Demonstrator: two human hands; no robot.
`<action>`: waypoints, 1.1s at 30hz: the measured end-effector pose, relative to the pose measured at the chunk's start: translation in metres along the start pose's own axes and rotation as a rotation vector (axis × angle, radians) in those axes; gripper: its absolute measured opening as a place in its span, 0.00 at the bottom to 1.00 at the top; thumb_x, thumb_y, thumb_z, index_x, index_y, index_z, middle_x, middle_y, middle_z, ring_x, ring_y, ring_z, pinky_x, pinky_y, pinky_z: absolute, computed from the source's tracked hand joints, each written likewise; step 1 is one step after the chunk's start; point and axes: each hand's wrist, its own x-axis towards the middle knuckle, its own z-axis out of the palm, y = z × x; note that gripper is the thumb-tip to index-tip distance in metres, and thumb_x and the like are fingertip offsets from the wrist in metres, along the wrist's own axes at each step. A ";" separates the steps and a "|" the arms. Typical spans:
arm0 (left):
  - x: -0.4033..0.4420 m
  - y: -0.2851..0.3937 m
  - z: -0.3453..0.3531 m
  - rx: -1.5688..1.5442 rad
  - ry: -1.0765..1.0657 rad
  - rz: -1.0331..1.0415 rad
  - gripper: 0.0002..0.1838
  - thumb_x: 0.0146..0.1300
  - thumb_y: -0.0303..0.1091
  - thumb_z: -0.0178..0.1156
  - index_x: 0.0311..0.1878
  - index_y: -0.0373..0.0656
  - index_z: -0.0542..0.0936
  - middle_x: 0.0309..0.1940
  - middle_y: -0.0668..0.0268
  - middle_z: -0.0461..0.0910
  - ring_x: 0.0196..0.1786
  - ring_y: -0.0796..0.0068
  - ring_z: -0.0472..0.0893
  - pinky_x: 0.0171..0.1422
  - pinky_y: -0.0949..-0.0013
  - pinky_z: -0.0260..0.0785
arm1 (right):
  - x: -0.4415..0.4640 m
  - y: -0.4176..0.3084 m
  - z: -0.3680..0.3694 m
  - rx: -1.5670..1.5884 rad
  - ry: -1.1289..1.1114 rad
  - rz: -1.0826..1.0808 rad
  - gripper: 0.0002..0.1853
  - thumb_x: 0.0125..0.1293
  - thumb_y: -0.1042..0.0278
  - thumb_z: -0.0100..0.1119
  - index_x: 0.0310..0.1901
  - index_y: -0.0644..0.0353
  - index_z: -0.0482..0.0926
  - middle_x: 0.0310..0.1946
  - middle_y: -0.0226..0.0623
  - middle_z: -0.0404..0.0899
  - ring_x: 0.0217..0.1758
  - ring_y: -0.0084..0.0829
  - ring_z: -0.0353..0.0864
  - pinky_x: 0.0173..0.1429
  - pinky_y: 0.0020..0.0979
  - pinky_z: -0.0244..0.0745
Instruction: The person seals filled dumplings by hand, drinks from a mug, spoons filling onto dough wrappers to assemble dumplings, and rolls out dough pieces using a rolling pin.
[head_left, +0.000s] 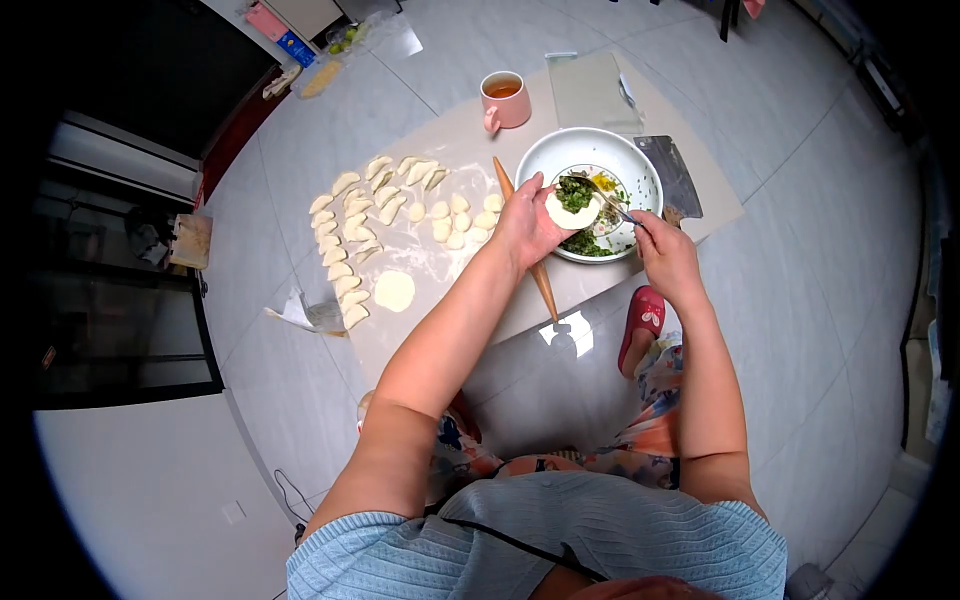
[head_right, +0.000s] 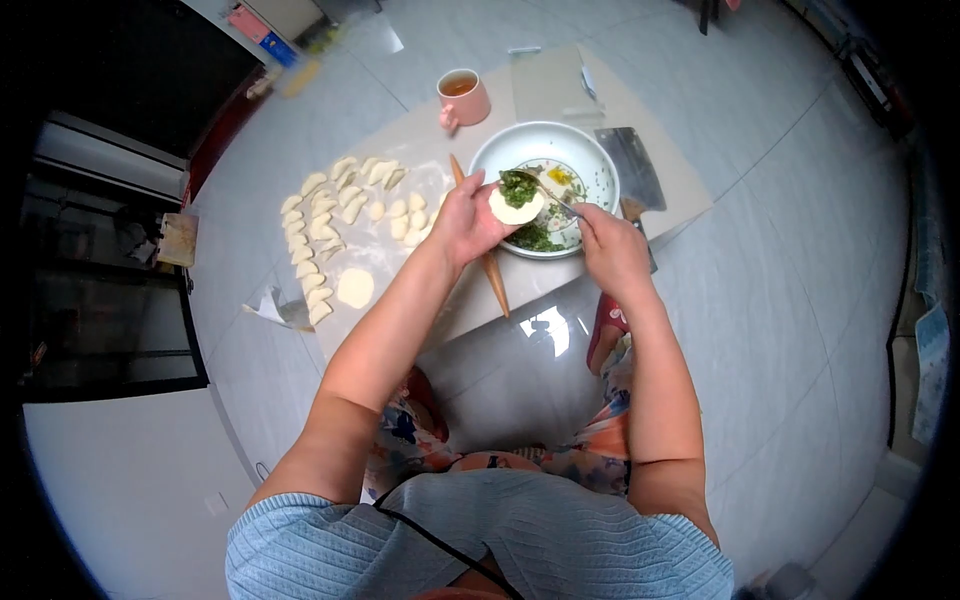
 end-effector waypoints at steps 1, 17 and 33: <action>-0.001 0.000 0.003 0.008 0.008 0.006 0.32 0.78 0.48 0.30 0.67 0.26 0.61 0.66 0.45 0.68 0.69 0.51 0.68 0.76 0.52 0.58 | 0.000 0.000 0.000 0.001 0.002 -0.001 0.12 0.68 0.65 0.53 0.50 0.52 0.80 0.39 0.46 0.83 0.44 0.50 0.82 0.48 0.46 0.75; -0.014 0.008 0.026 -0.006 -0.036 0.029 0.34 0.78 0.49 0.28 0.67 0.22 0.58 0.67 0.42 0.65 0.70 0.49 0.66 0.76 0.51 0.58 | 0.000 -0.006 -0.008 -0.285 0.179 -0.376 0.26 0.55 0.80 0.54 0.56 0.49 0.80 0.31 0.35 0.72 0.42 0.40 0.74 0.51 0.41 0.66; -0.018 0.002 0.031 -0.189 -0.043 0.117 0.28 0.78 0.44 0.29 0.65 0.29 0.62 0.66 0.45 0.66 0.70 0.47 0.67 0.74 0.44 0.58 | 0.000 -0.001 0.003 0.365 0.091 -0.160 0.17 0.65 0.77 0.55 0.54 0.55 0.83 0.30 0.35 0.72 0.39 0.30 0.73 0.47 0.26 0.68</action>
